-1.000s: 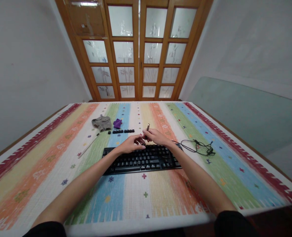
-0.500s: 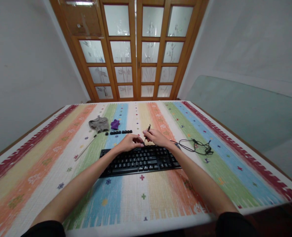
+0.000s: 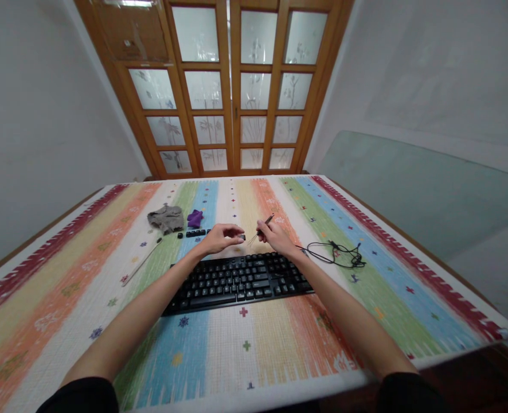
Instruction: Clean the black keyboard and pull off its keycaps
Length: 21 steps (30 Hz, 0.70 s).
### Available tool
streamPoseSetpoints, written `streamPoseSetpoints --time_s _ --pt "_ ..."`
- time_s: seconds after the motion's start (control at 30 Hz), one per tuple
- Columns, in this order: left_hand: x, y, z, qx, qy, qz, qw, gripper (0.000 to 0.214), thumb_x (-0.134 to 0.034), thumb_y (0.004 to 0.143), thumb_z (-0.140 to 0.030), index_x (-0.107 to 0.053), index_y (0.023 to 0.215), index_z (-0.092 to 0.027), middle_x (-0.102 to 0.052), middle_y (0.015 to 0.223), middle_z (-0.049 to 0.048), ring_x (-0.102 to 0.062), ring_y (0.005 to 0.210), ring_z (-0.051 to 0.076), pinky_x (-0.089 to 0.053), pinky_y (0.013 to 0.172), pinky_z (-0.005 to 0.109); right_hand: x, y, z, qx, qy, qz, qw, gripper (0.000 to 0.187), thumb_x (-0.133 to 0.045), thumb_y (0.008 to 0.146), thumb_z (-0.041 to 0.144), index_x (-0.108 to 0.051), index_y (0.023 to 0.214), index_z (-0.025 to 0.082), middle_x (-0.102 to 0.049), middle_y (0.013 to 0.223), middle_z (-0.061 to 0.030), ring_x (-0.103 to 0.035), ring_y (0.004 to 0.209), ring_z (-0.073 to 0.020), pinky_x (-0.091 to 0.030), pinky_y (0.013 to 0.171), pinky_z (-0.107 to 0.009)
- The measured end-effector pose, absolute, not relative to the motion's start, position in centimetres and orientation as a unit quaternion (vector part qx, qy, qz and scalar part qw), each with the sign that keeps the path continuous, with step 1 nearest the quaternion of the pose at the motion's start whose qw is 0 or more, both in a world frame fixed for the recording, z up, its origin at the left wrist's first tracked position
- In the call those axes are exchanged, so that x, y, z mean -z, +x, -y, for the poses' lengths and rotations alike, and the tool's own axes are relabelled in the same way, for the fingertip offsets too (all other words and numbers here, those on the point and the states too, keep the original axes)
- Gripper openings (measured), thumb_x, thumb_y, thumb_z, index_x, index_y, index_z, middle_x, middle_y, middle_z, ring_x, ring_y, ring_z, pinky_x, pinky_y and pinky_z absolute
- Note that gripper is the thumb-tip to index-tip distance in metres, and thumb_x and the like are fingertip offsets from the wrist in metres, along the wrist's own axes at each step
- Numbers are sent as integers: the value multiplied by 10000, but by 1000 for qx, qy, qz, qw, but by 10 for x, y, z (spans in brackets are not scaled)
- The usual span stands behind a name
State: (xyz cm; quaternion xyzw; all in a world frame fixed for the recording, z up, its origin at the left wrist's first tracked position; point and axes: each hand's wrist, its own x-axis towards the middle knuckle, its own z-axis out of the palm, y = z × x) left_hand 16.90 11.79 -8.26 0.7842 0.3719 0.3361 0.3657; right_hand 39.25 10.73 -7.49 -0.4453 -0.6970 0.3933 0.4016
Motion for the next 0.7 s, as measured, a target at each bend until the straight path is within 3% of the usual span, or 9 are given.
streamPoseSetpoints --time_s 0.33,0.7 --pt "90 158 -151 -225 888 -389 102 113 -654 824 -251 -715 902 -197 -686 901 61 -589 905 209 -452 860 349 73 399 -90 -371 -430 751 337 662 -330 859 764 -571 754 156 -609 649 -44 -568 599 -149 -435 605 -268" --pt "100 153 -163 -174 881 -439 29 123 -644 804 -212 -713 906 -211 -630 1038 82 -483 1034 264 -365 889 412 67 399 -72 -308 -392 813 301 428 -393 970 496 -564 760 164 -624 720 -44 -570 697 -166 -407 704 -281"
